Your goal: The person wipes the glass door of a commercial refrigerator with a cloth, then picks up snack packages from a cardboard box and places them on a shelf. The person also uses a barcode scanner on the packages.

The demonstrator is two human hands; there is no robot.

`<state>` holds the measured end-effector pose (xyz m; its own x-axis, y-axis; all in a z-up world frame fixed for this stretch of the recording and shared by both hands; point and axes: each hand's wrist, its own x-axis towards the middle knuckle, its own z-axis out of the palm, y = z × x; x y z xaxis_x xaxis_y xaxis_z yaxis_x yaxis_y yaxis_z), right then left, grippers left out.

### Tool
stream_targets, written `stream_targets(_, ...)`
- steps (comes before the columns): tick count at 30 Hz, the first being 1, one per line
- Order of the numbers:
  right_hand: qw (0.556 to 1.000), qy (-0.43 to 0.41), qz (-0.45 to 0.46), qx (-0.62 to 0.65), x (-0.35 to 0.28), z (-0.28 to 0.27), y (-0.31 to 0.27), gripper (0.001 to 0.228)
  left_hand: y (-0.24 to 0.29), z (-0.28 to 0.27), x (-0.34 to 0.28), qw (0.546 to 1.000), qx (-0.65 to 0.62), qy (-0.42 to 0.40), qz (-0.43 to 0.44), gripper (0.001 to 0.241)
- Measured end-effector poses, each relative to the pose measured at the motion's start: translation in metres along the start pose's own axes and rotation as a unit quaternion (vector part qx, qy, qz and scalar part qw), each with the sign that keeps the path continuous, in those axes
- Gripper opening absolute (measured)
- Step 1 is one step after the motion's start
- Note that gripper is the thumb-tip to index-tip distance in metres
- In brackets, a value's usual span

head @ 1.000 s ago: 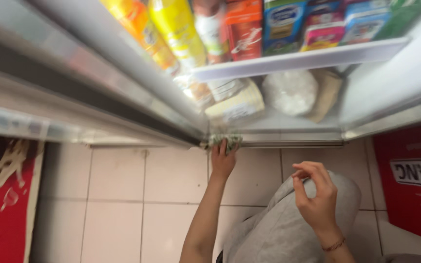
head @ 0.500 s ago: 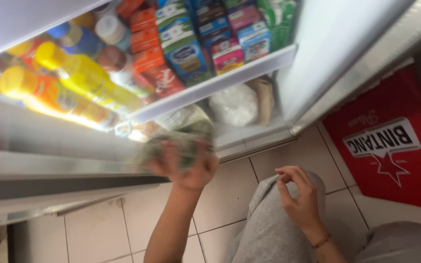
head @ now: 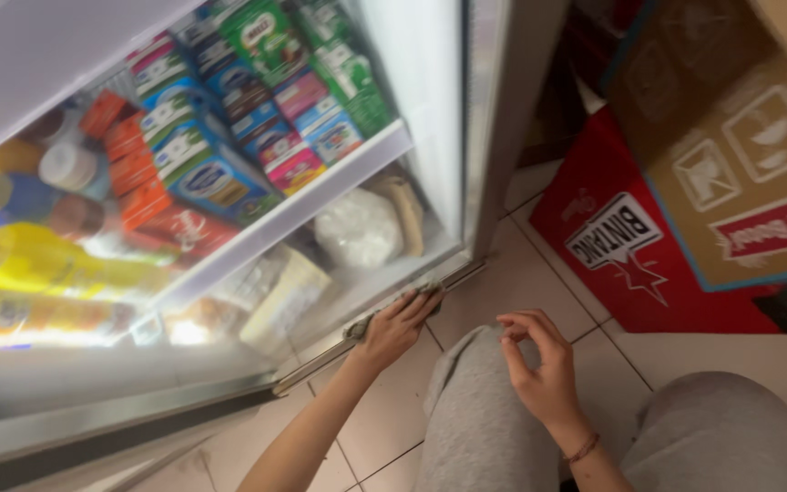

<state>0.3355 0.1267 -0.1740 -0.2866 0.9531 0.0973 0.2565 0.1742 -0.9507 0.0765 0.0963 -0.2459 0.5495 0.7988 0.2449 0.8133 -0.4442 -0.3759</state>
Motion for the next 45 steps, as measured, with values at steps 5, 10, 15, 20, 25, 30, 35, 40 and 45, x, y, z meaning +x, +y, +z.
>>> stream_targets(5, 0.999, 0.021, 0.024, 0.009, 0.004, -0.010, 0.003, 0.020, -0.022, -0.038, 0.081, 0.972, -0.014, 0.204, -0.120, 0.009)
stream_targets(10, 0.997, 0.038, 0.050, 0.054, 0.019, -0.019, -0.004, 0.018, -0.013, -0.010, 0.139, 0.973, -0.010, 0.215, -0.079, 0.024)
stream_targets(15, 0.992, 0.037, 0.062, 0.106, 0.017, -0.031, -0.017, 0.017, 0.033, 0.075, 0.115, 0.998, -0.036, 0.055, 0.021, 0.038)
stream_targets(20, 0.976, 0.041, 0.132, 0.166, 0.027, -0.037, -0.032, 0.018, 0.055, 0.102, 0.100, 0.966, -0.191, -0.159, 0.071, 0.027)
stream_targets(25, 0.975, 0.067, 0.144, 0.156, 0.025, -0.057, -0.072, 0.017, 0.051, -0.008, 0.164, 0.884, -0.464, -0.054, -0.027, 0.040)
stream_targets(30, 0.971, 0.130, 0.152, 0.128, 0.017, -0.089, -0.132, 0.025, 0.018, -0.177, 0.206, 0.721, -0.642, -0.020, -0.261, 0.040)
stream_targets(35, 0.953, 0.151, 0.221, 0.142, 0.006, -0.127, -0.185, 0.024, -0.027, -0.290, 0.203, 0.638, -0.654, -0.025, -0.405, 0.052)
stream_targets(40, 0.934, 0.166, 0.220, 0.228, 0.010, -0.158, -0.266, 0.026, -0.074, -0.368, 0.216, 0.499, -0.731, 0.067, -0.461, 0.048)
stream_targets(45, 0.839, 0.136, 0.311, 0.425, 0.034, -0.192, -0.378, 0.043, -0.108, -0.462, 0.263, 0.389, -0.794, 0.105, -0.455, 0.040)
